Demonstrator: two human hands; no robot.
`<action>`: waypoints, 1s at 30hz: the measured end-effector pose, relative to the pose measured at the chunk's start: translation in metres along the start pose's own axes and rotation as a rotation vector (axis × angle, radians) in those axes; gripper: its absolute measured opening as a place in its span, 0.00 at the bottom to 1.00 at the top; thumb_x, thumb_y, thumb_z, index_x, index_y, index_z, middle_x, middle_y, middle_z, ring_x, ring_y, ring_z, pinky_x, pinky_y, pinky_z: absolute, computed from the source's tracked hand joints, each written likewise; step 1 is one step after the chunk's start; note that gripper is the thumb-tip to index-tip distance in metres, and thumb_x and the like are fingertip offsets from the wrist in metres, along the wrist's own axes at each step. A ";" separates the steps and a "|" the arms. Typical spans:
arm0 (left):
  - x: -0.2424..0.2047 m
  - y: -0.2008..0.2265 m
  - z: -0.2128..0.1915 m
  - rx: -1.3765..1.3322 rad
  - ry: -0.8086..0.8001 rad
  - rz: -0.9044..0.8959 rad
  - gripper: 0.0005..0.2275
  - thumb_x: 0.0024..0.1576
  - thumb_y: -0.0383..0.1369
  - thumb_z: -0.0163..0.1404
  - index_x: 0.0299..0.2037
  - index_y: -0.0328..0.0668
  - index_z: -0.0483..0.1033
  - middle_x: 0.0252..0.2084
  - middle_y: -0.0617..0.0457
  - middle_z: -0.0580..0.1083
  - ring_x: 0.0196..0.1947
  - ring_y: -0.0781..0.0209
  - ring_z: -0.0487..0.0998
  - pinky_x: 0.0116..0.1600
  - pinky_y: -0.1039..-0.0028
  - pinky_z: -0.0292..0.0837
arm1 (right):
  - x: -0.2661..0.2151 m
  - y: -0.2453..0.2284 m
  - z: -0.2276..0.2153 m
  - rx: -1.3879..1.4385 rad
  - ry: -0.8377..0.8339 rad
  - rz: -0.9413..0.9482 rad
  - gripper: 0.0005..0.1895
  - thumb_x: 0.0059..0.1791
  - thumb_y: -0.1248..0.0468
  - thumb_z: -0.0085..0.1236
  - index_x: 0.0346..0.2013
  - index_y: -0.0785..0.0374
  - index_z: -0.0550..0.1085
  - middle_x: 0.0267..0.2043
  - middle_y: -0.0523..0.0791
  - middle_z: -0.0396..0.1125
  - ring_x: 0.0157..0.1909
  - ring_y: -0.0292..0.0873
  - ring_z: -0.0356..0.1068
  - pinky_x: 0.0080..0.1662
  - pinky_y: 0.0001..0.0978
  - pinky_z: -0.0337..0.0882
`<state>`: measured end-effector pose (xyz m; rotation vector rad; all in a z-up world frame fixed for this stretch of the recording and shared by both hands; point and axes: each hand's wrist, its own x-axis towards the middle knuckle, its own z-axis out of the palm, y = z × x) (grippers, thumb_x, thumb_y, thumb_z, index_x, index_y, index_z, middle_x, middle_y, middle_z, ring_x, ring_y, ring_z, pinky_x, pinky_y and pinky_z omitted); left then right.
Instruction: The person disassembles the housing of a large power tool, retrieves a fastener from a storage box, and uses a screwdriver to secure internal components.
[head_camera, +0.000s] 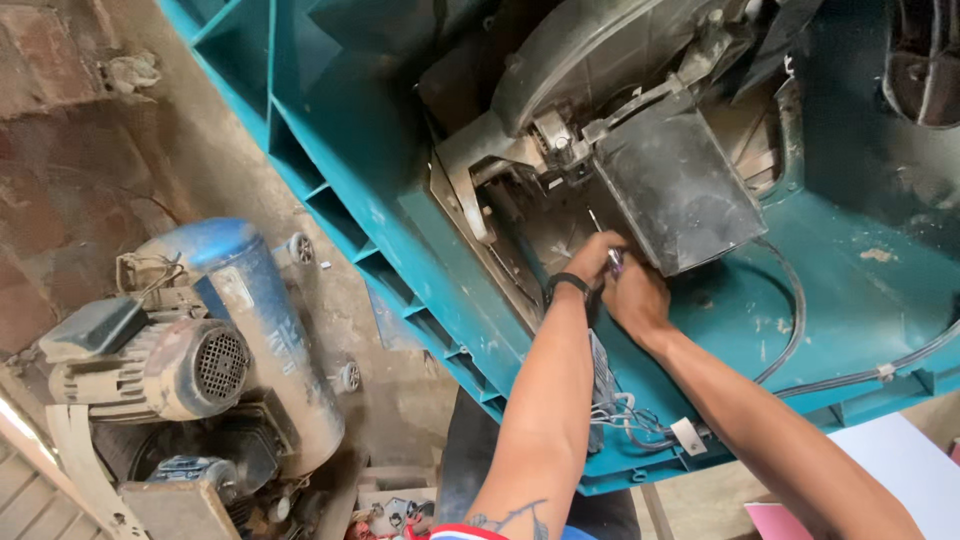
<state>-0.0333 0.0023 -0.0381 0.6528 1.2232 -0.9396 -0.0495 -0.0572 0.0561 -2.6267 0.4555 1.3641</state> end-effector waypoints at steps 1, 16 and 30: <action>0.000 -0.004 -0.003 0.058 -0.095 -0.002 0.17 0.44 0.38 0.56 0.38 0.32 0.77 0.34 0.44 0.69 0.37 0.51 0.74 0.40 0.64 0.71 | 0.004 0.004 0.003 -0.047 -0.027 0.006 0.14 0.50 0.56 0.55 0.46 0.60 0.76 0.42 0.55 0.76 0.50 0.60 0.77 0.49 0.58 0.77; -0.046 0.027 0.017 0.931 0.272 0.057 0.17 0.56 0.31 0.43 0.49 0.31 0.82 0.49 0.39 0.79 0.55 0.42 0.79 0.60 0.60 0.76 | 0.029 0.014 0.001 0.267 -0.269 0.049 0.09 0.49 0.58 0.48 0.38 0.59 0.71 0.37 0.52 0.67 0.41 0.55 0.66 0.42 0.48 0.67; -0.023 0.030 0.004 1.202 0.151 0.482 0.12 0.60 0.24 0.44 0.32 0.26 0.83 0.33 0.31 0.80 0.43 0.34 0.83 0.50 0.50 0.80 | 0.047 0.029 -0.004 0.302 -0.520 0.077 0.15 0.42 0.63 0.46 0.15 0.72 0.63 0.13 0.50 0.53 0.13 0.47 0.56 0.22 0.34 0.60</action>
